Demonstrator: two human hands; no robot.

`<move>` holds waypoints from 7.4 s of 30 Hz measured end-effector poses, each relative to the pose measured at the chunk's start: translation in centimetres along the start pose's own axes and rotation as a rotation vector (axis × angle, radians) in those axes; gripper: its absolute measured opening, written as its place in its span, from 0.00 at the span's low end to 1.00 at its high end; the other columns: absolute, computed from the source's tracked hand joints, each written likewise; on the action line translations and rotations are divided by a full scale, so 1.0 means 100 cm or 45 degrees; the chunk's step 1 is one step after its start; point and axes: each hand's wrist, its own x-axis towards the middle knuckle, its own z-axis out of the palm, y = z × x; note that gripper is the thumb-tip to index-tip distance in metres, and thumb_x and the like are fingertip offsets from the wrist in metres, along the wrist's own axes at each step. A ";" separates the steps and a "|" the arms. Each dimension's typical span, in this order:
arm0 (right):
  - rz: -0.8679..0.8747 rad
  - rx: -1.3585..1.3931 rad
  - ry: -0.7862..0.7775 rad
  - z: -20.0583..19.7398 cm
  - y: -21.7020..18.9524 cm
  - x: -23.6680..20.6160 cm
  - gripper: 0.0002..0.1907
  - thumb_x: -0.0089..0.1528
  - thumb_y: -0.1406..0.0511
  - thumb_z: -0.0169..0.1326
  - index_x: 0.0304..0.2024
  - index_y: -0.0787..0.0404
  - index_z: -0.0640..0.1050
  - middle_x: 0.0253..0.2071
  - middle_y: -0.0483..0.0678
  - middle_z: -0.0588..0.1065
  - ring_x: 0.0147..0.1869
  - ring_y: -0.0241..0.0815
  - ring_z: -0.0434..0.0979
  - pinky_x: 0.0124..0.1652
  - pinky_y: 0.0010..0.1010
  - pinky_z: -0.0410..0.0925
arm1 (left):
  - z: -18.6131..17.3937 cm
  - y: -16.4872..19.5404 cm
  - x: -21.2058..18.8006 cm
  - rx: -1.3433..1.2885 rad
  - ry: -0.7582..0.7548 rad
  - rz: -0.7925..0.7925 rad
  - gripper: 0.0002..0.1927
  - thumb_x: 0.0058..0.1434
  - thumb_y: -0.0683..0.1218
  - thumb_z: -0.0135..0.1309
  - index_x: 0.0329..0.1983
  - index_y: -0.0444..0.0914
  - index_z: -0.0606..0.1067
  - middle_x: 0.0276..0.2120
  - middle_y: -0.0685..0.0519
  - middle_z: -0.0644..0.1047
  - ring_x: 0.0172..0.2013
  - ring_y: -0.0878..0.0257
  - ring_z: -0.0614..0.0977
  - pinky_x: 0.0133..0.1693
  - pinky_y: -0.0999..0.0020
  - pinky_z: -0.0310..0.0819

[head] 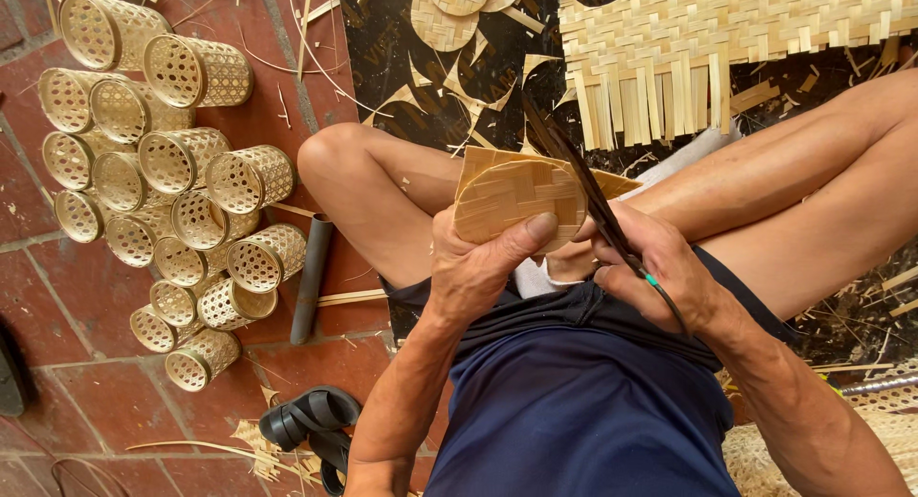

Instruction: The person sits on the floor holding a woven bamboo sheet on their lap and trims around a round woven lid with large shears, cutting out circular pieces. They set trimmed circles aside, briefly arrange finished woven baskets on the floor, and continue cutting more circles from the sheet.

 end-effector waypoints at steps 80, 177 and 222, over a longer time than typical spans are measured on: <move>-0.330 -1.379 -0.430 -0.061 -0.042 0.007 0.21 0.47 0.58 0.62 0.36 0.59 0.69 0.27 0.49 0.67 0.30 0.50 0.74 0.35 0.43 0.67 | -0.020 0.087 0.006 1.121 -0.983 -0.132 0.09 0.60 0.43 0.60 0.32 0.33 0.75 0.24 0.43 0.76 0.25 0.46 0.76 0.30 0.57 0.69; -0.137 0.821 0.969 -0.145 0.114 -0.064 0.11 0.66 0.74 0.55 0.50 0.74 0.76 0.33 0.52 0.75 0.33 0.38 0.74 0.34 0.29 0.68 | 0.004 -0.109 0.236 1.753 0.211 0.635 0.22 0.59 0.48 0.69 0.55 0.39 0.75 0.53 0.45 0.77 0.56 0.51 0.76 0.57 0.56 0.74; -0.436 0.604 1.095 -0.135 0.097 -0.094 0.17 0.61 0.79 0.54 0.52 0.67 0.72 0.40 0.47 0.74 0.33 0.38 0.75 0.33 0.32 0.70 | 0.043 -0.054 0.203 -0.290 -0.273 -0.264 0.18 0.74 0.44 0.52 0.63 0.31 0.69 0.47 0.46 0.80 0.41 0.60 0.82 0.45 0.61 0.82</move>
